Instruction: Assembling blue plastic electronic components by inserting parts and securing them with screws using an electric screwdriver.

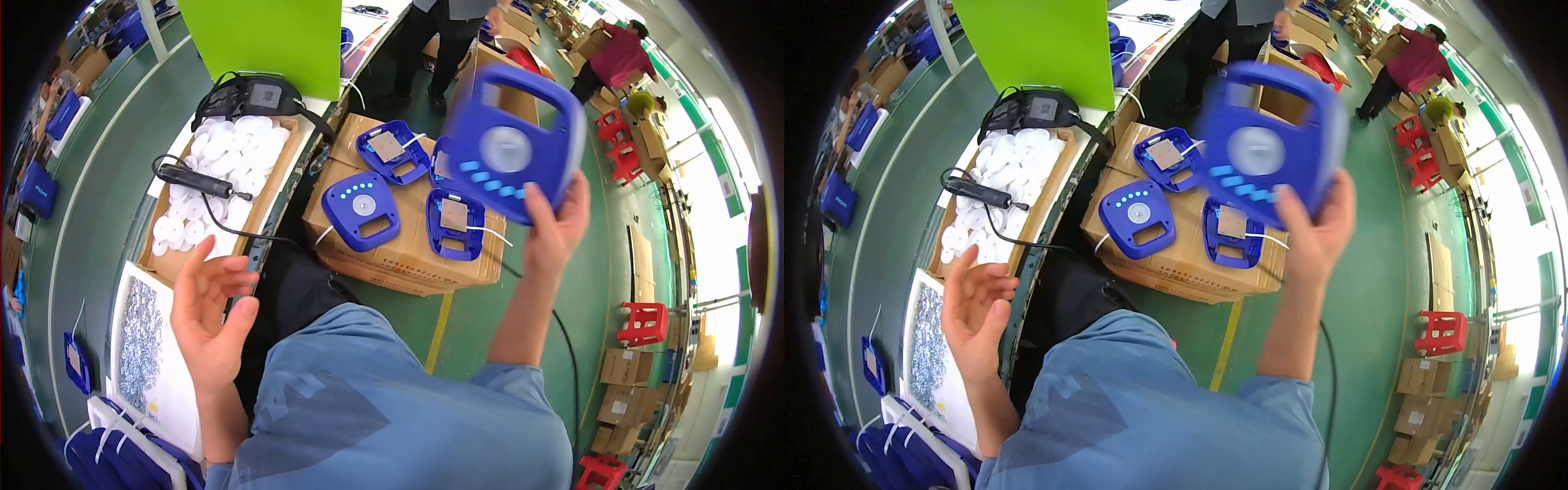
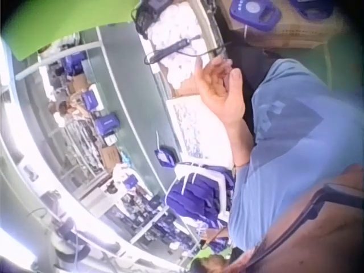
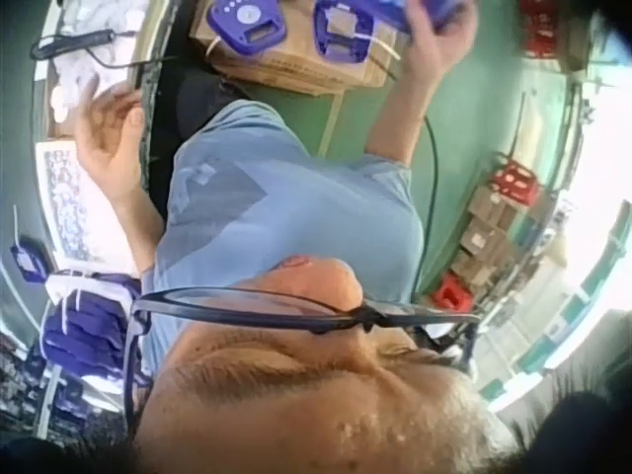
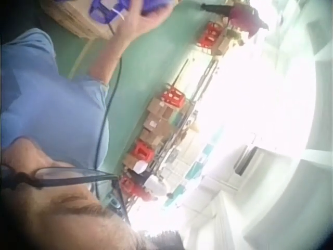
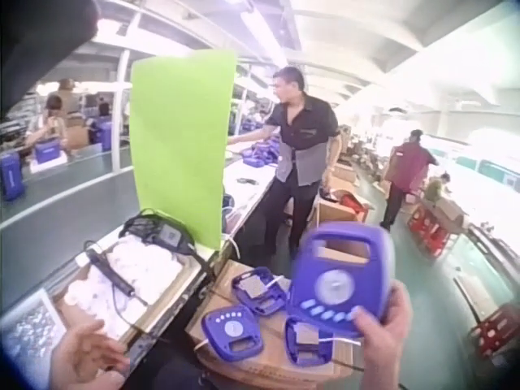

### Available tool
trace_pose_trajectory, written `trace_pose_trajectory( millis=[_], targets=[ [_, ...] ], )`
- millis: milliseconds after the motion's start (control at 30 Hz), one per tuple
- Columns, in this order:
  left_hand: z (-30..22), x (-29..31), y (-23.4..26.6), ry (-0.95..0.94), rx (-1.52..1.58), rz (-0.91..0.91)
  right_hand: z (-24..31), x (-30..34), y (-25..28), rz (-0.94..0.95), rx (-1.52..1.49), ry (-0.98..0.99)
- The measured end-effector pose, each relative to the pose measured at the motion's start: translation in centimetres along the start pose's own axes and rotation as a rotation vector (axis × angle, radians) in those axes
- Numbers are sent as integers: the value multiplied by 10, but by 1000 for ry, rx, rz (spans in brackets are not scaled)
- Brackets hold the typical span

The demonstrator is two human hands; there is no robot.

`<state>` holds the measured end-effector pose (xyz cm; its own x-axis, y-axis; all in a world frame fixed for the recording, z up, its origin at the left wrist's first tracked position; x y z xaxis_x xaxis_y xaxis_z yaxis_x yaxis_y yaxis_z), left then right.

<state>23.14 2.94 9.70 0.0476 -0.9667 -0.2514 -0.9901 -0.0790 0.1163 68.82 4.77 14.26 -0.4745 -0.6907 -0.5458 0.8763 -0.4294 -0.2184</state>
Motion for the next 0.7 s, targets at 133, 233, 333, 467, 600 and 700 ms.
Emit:
trace_pose_trajectory(
  millis=[133,233,333,467,600,700],
  targets=[
    [13,-5,-24,11,-113,19,-21,-19,76,-156,403,76],
    [-26,-13,-70,-538,-821,-95,-30,-6,60,-238,570,109],
    [85,-79,-117,167,-366,-40,-54,1,26,-219,374,168],
    [65,-147,-115,-490,-774,-318,-75,3,-68,6,-67,120],
    [87,-154,-55,185,-89,-156,-50,38,-126,367,-97,225],
    [67,-102,-47,264,643,31,-23,78,-188,891,62,550]
  ],
)
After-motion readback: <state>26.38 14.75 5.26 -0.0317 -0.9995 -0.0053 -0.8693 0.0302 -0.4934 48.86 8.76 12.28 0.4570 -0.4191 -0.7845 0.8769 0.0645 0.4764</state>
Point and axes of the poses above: each hand's wrist, its own x-axis away from the middle knuckle, its own y-axis out of the back of the hand, z = x × y, the point moved 9 cm from there along -x, towards the middle knuckle, and after that the axes turned 9 degrees about -x, right-handed, at the moved point
